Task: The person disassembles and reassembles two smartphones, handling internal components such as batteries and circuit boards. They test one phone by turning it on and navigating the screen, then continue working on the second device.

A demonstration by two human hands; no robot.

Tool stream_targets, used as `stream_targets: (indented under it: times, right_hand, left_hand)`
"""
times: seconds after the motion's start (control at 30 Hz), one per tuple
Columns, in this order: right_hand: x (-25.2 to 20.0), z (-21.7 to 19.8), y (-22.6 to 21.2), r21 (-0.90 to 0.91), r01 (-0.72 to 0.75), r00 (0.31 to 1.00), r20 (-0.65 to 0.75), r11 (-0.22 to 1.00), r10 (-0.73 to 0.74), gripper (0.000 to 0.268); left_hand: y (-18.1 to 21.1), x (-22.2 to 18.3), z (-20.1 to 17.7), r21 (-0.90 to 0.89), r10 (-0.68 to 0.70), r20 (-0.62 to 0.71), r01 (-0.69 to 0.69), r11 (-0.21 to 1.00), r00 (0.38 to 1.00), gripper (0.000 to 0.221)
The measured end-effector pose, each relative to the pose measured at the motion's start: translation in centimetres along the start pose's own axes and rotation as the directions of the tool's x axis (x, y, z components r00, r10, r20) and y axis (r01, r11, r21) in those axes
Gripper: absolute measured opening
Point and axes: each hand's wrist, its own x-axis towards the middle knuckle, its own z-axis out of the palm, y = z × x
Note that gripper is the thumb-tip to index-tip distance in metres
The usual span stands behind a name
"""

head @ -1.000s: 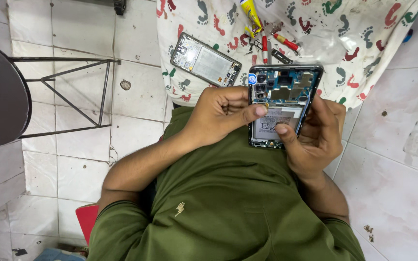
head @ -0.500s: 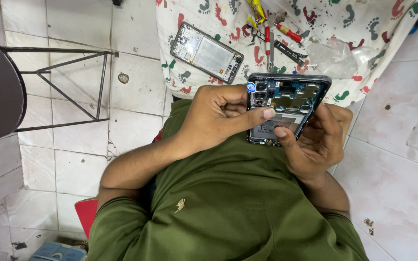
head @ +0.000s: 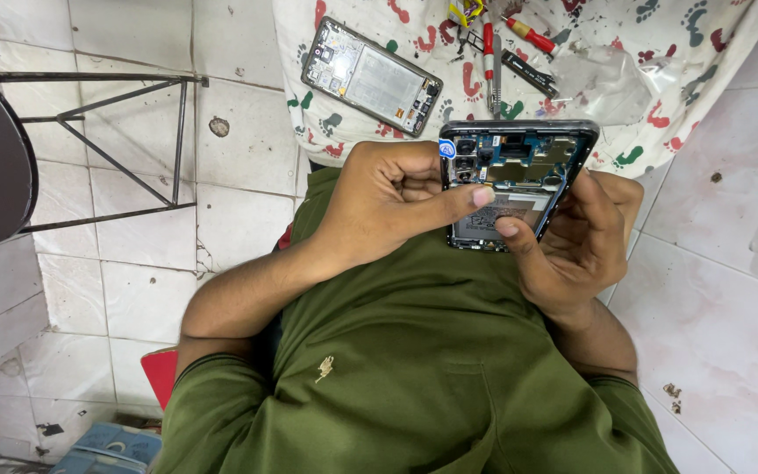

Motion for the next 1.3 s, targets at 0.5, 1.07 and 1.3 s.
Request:
stream_targets:
  times: [0.5, 1.07, 1.3]
  right_hand:
    - [0.0, 0.0, 0.1, -0.041, 0.015, 1.000, 0.013, 0.999, -0.014, 0.065]
    - [-0.6, 0.3, 0.5, -0.081, 0.055, 0.998, -0.012, 0.995, -0.057, 0.065]
    - [-0.9, 0.2, 0.7, 0.058, -0.047, 0.999, 0.014, 0.997, 0.046, 0.066]
  left_hand:
    - [-0.2, -0.1, -0.2, 0.061, 0.030, -0.022, -0.029, 0.998, 0.999, 0.043]
    - [-1.2, -0.5, 0.6, -0.159, 0.064, 0.031, -0.058, 0.986, 0.997, 0.021]
    - [-1.8, -0.5, 0.2, -0.081, 0.105, 0.056, -0.101, 0.992, 0.993, 0.021]
